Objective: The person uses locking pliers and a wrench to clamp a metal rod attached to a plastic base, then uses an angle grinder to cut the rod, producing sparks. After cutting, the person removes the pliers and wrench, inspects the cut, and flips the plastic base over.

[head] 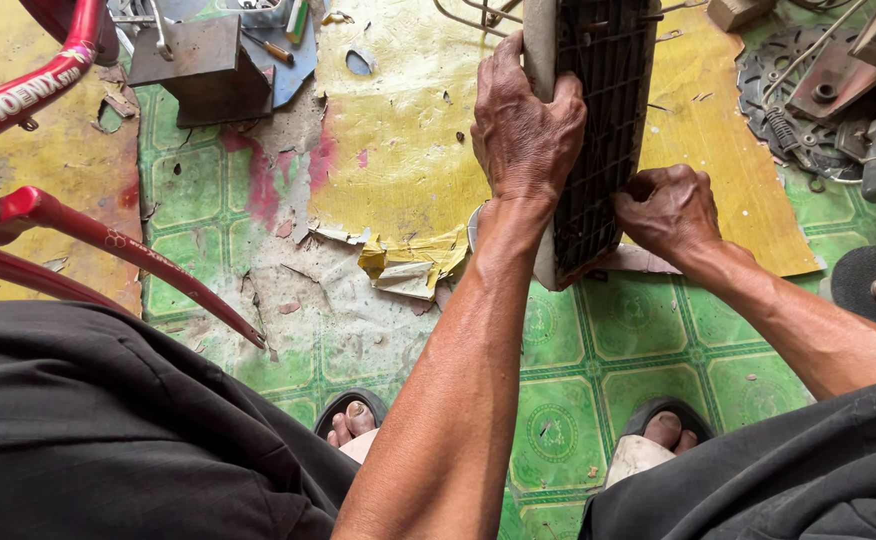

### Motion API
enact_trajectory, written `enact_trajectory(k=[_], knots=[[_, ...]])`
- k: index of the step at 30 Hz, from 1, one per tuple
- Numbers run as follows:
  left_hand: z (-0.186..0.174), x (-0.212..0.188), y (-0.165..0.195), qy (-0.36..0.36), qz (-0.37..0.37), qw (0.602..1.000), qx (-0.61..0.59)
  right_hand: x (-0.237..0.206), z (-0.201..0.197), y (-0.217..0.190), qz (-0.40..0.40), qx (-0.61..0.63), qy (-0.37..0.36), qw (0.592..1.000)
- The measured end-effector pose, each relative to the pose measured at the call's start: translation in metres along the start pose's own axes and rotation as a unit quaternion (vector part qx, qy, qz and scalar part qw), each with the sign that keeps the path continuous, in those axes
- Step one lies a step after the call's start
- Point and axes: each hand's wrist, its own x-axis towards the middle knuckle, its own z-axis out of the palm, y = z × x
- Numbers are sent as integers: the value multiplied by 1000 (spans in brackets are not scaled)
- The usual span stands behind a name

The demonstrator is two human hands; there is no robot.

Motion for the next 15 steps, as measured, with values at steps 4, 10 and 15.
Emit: enact_trajectory(k=[4,10,15], knots=[[-1,1,-1,-8,3,1000,-8,-8,-18,-8,-36,-82,-2,996],[1,0,5,-15,-18,1000,-8,-49,-20,-31,-159,86,-9,983],[5,-4,3,-9,-2,1000,-18,-52,-11,-44,-172,90,37,980]])
